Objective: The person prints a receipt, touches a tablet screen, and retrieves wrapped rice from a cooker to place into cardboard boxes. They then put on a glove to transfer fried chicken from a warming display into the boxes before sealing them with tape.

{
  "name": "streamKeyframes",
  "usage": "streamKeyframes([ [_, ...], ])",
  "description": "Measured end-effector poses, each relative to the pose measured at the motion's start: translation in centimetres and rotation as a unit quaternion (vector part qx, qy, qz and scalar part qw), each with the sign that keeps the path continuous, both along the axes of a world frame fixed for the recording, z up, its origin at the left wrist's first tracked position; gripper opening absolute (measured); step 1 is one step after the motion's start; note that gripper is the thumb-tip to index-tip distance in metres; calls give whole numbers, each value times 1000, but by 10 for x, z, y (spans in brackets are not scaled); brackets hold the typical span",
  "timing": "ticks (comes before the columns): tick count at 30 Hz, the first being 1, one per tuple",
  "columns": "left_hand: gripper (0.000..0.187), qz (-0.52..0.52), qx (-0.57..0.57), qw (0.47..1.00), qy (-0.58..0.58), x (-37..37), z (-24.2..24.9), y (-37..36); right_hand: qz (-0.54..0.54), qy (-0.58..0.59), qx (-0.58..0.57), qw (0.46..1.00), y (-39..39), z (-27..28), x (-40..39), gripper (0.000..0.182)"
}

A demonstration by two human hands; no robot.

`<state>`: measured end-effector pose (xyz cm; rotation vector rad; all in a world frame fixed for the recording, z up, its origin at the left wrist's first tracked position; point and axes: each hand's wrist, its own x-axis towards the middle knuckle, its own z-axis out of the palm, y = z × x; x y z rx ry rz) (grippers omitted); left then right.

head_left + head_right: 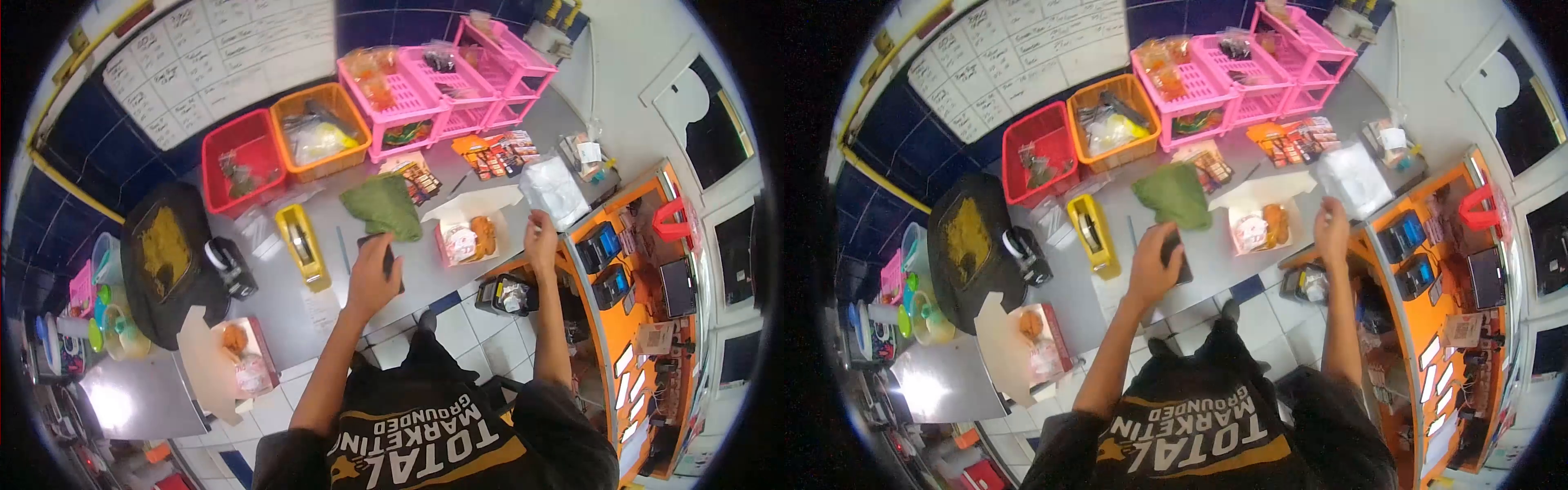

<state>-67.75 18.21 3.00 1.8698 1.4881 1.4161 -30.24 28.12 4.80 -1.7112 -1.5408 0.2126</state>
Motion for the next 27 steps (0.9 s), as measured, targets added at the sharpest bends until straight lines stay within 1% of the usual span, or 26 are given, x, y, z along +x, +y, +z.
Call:
streamKeyframes([
  [2, 45, -21, 29, 999, 9, 33, 16, 47, 79, -98, 109, 986, 35, -14, 9, 31],
  [3, 48, -38, 51, 998, 16, 48, 23, 64, 79, -95, 114, 986, 47, -17, 13, 31],
  [5, 46, -42, 46, 997, 41, 74, 8, 98, 153, -138, 171, 964, 76, -17, 14, 35],
  [6, 44, -49, 34, 996, 62, 85, -3, 115, 157, -134, 175, 963, 87, -15, 21, 35],
  [7, 37, -117, -81, 990, 13, 91, -7, 129, 192, -114, 92, 970, 95, -15, 27, 32],
  [8, 37, -108, -79, 991, 18, 96, -10, 138, 227, -93, 7, 969, 102, -7, 28, 30],
  [9, 32, -105, -93, 990, 25, 102, -15, 143, 244, -39, -71, 966, 106, 0, 30, 22],
  [10, 28, -102, -110, 988, 32, 109, -20, 144, 252, -36, -71, 965, 112, -9, 33, 22],
  [11, 24, -106, -104, 989, -11, 116, -19, 143, 290, -35, -43, 956, 117, -21, 37, 21],
  [12, 24, -101, -105, 989, -10, 124, -18, 142, 326, -36, -13, 945, 122, -32, 41, 21],
  [13, 25, -88, -77, 991, -59, 131, -19, 141, 330, -34, -14, 943, 124, -45, 40, 21],
  [14, 26, -74, -48, 990, -107, 139, -21, 139, 320, 46, 13, 946, 124, -58, 36, 17],
  [15, 26, -68, -50, 991, -107, 148, -22, 136, 309, 126, 38, 942, 122, -66, 29, 14],
  [16, 26, -44, -79, 982, -166, 158, -22, 135, 316, 128, 37, 940, 115, -64, 19, 14],
  [17, 26, -19, -106, 969, -224, 167, -22, 135, 279, 286, 2, 916, 105, -55, 5, 12],
  [18, 26, -13, -106, 969, -222, 178, -23, 136, 234, 437, -35, 868, 100, -50, -7, 12],
  [19, 24, 68, -93, 958, -264, 190, -24, 138, 239, 440, -37, 865, 101, -50, -15, 12],
  [20, 23, 147, -79, 938, -303, 202, -22, 142, 204, 434, -68, 875, 101, -51, -21, 15],
  [21, 20, 174, -36, 924, -338, 211, -21, 147, 166, 427, -97, 884, 102, -52, -26, 19],
  [22, 20, 173, -36, 925, -335, 213, -18, 152, 165, 429, -97, 883, 102, -50, -33, 19],
  [24, 21, 231, -77, 915, -321, 216, -16, 158, 164, 453, -75, 873, 102, -45, -42, 25],
  [25, 21, 232, -77, 916, -318, 215, -18, 158, 163, 455, -75, 872, 104, -46, -40, 25],
  [27, 19, 176, -84, 911, -363, 207, -24, 155, 189, 450, -76, 870, 106, -49, -39, 22],
])
